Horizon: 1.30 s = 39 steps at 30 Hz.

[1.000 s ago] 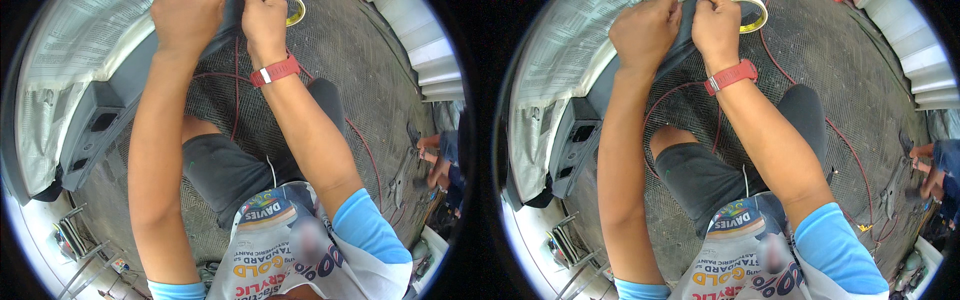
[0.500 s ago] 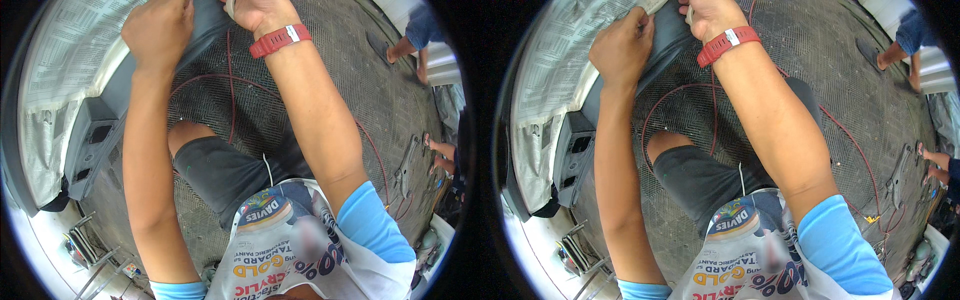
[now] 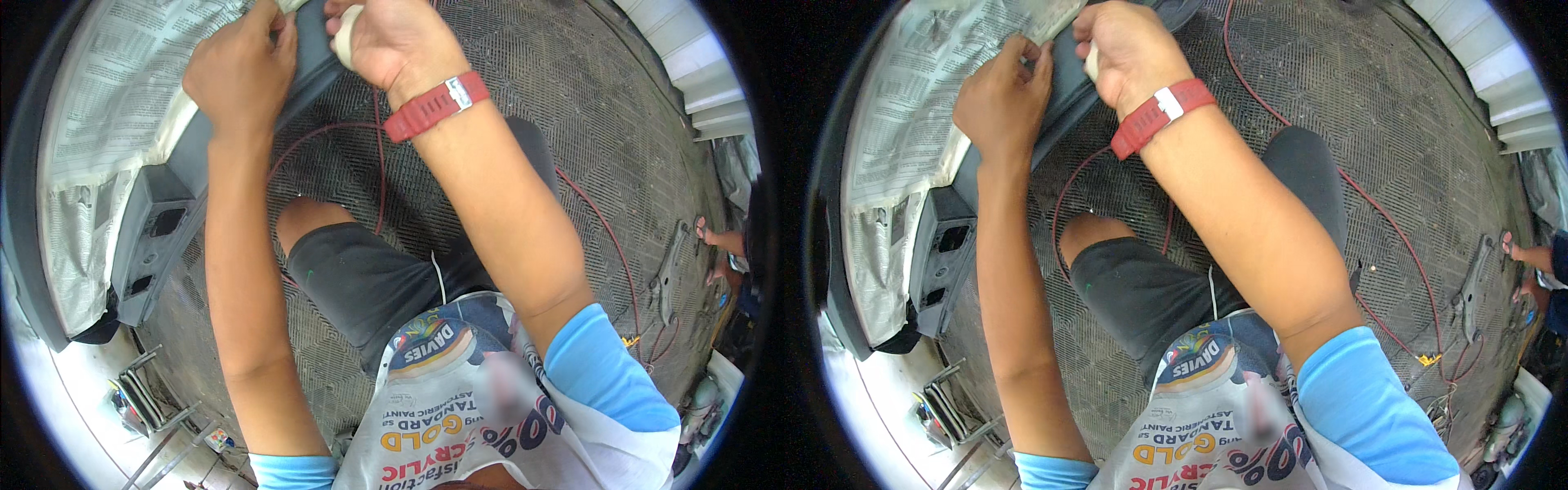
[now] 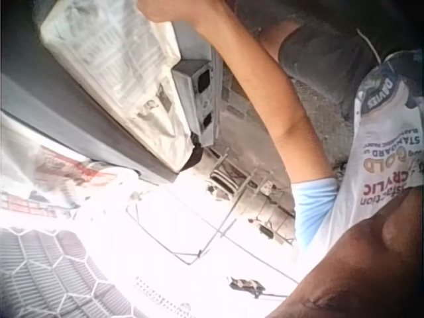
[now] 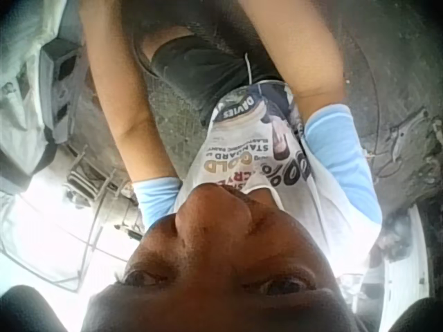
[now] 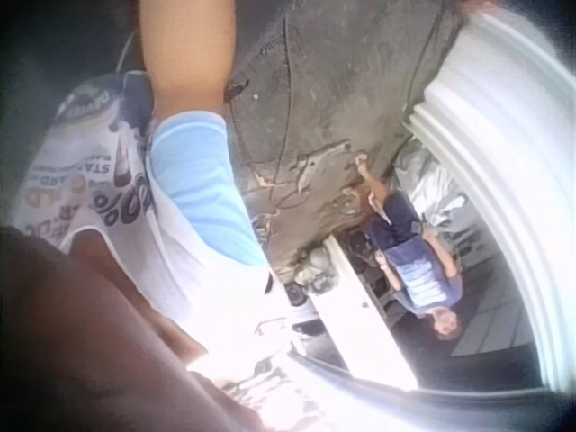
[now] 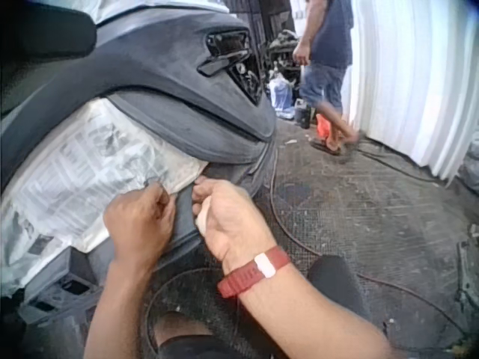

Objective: The person applies masking tape to the edge of a car bumper to protect it from paint. They repeatedly tear off pieces of tape and press them along the bumper's edge, smoothing each piece down.

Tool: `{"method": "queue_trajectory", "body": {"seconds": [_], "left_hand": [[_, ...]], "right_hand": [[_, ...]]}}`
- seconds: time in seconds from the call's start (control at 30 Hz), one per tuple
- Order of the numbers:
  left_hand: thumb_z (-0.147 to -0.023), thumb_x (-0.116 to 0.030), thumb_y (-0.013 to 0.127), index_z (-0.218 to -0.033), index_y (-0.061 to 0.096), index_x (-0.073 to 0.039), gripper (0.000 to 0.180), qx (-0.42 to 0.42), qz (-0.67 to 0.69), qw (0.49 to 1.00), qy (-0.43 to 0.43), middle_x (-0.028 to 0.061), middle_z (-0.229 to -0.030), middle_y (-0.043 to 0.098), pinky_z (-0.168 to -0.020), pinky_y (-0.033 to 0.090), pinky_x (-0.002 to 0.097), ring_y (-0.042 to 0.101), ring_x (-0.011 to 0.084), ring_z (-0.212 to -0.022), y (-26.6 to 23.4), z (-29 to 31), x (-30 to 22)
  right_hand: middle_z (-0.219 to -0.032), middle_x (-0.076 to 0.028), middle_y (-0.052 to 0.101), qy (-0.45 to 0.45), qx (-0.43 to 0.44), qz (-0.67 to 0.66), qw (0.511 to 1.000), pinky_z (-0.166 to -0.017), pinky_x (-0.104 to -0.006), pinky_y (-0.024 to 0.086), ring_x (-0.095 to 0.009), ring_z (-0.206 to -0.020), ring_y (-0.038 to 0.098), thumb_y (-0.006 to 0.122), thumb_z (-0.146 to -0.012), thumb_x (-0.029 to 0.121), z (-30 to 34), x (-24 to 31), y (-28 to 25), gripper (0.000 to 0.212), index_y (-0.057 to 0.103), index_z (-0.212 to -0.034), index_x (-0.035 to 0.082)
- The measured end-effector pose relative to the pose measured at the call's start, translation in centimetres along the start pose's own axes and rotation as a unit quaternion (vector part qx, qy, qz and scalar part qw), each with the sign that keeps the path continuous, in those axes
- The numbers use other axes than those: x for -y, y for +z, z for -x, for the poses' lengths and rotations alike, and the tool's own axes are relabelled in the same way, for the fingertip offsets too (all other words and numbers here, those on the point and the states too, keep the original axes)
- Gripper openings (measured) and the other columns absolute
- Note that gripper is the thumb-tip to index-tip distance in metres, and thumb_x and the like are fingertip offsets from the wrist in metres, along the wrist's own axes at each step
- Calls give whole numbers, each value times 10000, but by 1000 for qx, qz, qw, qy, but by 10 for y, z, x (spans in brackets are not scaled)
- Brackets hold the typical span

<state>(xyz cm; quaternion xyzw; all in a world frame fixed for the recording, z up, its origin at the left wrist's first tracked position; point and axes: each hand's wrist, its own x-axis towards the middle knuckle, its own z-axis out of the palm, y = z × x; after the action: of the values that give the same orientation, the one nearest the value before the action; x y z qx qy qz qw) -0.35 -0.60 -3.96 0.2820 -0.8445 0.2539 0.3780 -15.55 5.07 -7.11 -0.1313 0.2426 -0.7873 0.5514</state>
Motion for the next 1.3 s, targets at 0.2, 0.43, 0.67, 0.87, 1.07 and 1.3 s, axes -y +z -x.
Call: {"method": "queue_trajectory", "body": {"seconds": [0.2,0.43,0.67,0.87,1.07,1.3], "left_hand": [[-852,-326,905,-832,745,-162,230,-32,46,994,-92,-17,-596,642,-517,442,321,607,146,-520,-18,16,1],[-879,-264,912,-815,727,-109,251,-45,104,972,-205,-45,-551,568,-523,372,238,483,43,-501,-43,33,-6],[-893,-196,909,-811,711,-81,243,-51,154,952,-259,-57,-554,552,-524,330,208,441,18,-515,-49,46,-13],[-907,-179,898,-811,697,-74,247,-68,191,935,-292,-65,-562,525,-539,311,201,422,12,-528,-54,51,-16],[-912,-175,897,-814,693,-62,253,-70,220,923,-309,-58,-578,533,-551,317,196,417,14,-540,-55,45,-19],[-859,-260,924,-880,716,-91,268,-60,162,962,-214,-34,-690,596,-615,416,267,523,105,-630,-40,34,-27]], "right_hand": [[-826,-143,621,-12,-69,-18,997,-642,-408,503,-254,-721,596,675,-832,-11,19,-32,28,43,652,-837,-47],[-983,-169,705,-20,-9,-36,999,-646,-373,537,-205,-744,616,615,-935,-1,35,-24,11,358,629,-1278,-101],[-1097,-155,705,-13,3,-7,1000,-713,-323,524,-175,-820,605,618,-934,8,46,-41,22,737,348,-1616,-71],[-1120,-157,701,-33,-18,-12,999,-753,-351,519,-174,-832,602,635,-929,35,51,-34,31,737,358,-1605,-62],[-1048,-128,717,0,21,11,1000,-704,-335,527,-170,-773,615,644,-935,68,55,-30,30,688,416,-1572,-57],[-876,-110,681,-173,-53,379,908,-721,-299,539,-149,-763,639,593,-983,66,39,-14,-9,610,504,-1579,-34]]}}
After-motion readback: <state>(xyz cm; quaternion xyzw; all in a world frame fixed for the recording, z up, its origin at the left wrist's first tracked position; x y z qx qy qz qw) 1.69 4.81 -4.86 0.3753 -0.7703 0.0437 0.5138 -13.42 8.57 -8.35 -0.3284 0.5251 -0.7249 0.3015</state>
